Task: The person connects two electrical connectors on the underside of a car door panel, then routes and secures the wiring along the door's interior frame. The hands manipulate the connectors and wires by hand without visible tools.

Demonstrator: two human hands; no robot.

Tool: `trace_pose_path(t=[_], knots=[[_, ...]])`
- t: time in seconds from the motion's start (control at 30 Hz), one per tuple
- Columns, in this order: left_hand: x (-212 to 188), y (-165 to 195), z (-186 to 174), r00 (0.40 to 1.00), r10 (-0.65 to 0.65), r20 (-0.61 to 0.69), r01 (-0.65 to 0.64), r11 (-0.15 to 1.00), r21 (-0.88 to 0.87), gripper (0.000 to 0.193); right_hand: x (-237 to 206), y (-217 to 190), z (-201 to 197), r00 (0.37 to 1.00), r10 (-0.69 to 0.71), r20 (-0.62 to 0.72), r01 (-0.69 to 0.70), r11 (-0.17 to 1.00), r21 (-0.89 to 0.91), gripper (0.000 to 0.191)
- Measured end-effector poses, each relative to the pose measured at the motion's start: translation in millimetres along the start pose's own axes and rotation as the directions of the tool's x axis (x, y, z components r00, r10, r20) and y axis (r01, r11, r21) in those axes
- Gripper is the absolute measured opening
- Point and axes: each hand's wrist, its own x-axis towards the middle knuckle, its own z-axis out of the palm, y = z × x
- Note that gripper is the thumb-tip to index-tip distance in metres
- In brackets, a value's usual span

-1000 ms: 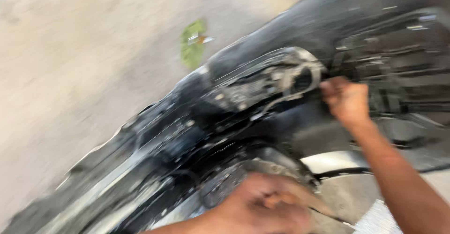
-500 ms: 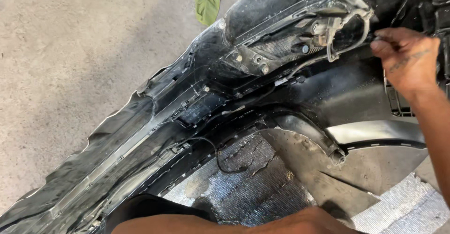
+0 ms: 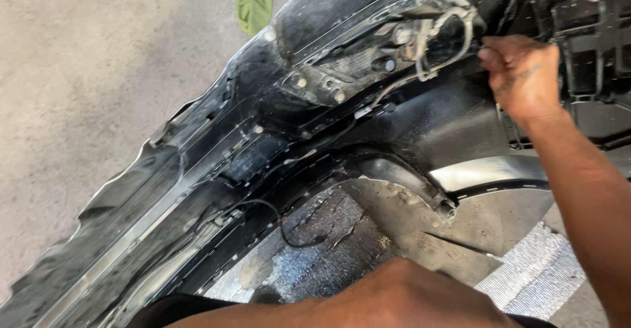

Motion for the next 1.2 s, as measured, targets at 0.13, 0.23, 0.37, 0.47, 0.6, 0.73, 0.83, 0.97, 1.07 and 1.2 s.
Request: trace_pose_path(t=[0.13, 0.23, 0.37, 0.47, 0.6, 0.73, 0.83, 0.97, 1.07, 1.2], knots=[[4.6, -12.0, -4.9, 0.991, -0.064, -0.115, 0.080, 0.988, 0.136, 0.027, 0.5, 0.6, 1.7, 0.998, 0.067, -0.015, -0.067, 0.996, 0.054, 0.010], [8.6, -20.8, -7.8, 0.972, -0.139, -0.192, 0.161, 0.981, 0.104, 0.028, 4.5, -4.8, 0.5, 0.995, 0.098, -0.005, -0.098, 0.992, 0.082, 0.009], [7.7, -25.2, -11.5, 0.956, -0.128, -0.264, 0.175, 0.971, 0.164, 0.024, 9.0, -11.6, -1.0, 0.980, 0.198, 0.034, -0.201, 0.975, 0.098, 0.010], [7.9, -26.2, -14.3, 0.954, -0.129, -0.270, 0.182, 0.967, 0.178, 0.023, 10.8, -11.5, -0.4, 0.974, 0.226, 0.022, -0.227, 0.973, 0.048, 0.015], [9.2, -26.1, -15.1, 0.955, -0.114, -0.273, 0.171, 0.966, 0.194, 0.022, 12.7, -8.1, 2.1, 0.977, 0.212, -0.008, -0.212, 0.973, -0.085, 0.026], [9.7, -26.2, -14.8, 0.954, -0.133, -0.270, 0.188, 0.963, 0.193, 0.020, 14.5, -8.9, 0.3, 0.969, 0.248, -0.003, -0.247, 0.964, -0.101, 0.035], [9.6, -28.4, -18.5, 0.946, -0.146, -0.288, 0.210, 0.955, 0.208, 0.019, 13.5, -12.5, -7.7, 0.960, 0.275, 0.056, -0.272, 0.960, -0.069, 0.037], [9.9, -34.4, -28.1, 0.937, -0.174, -0.303, 0.243, 0.947, 0.210, 0.020, 14.6, -14.3, -19.0, 0.994, 0.090, 0.060, -0.090, 0.996, 0.004, 0.021], [14.8, -40.2, -31.6, 0.930, -0.204, -0.305, 0.272, 0.942, 0.199, 0.022, 16.9, -13.4, -22.0, 0.996, -0.058, 0.065, 0.061, 0.997, -0.053, 0.016], [15.0, -41.3, -35.3, 0.914, -0.205, -0.350, 0.304, 0.918, 0.255, 0.022, 15.7, -12.7, -19.8, 0.993, -0.014, 0.121, 0.028, 0.993, -0.112, 0.026]])
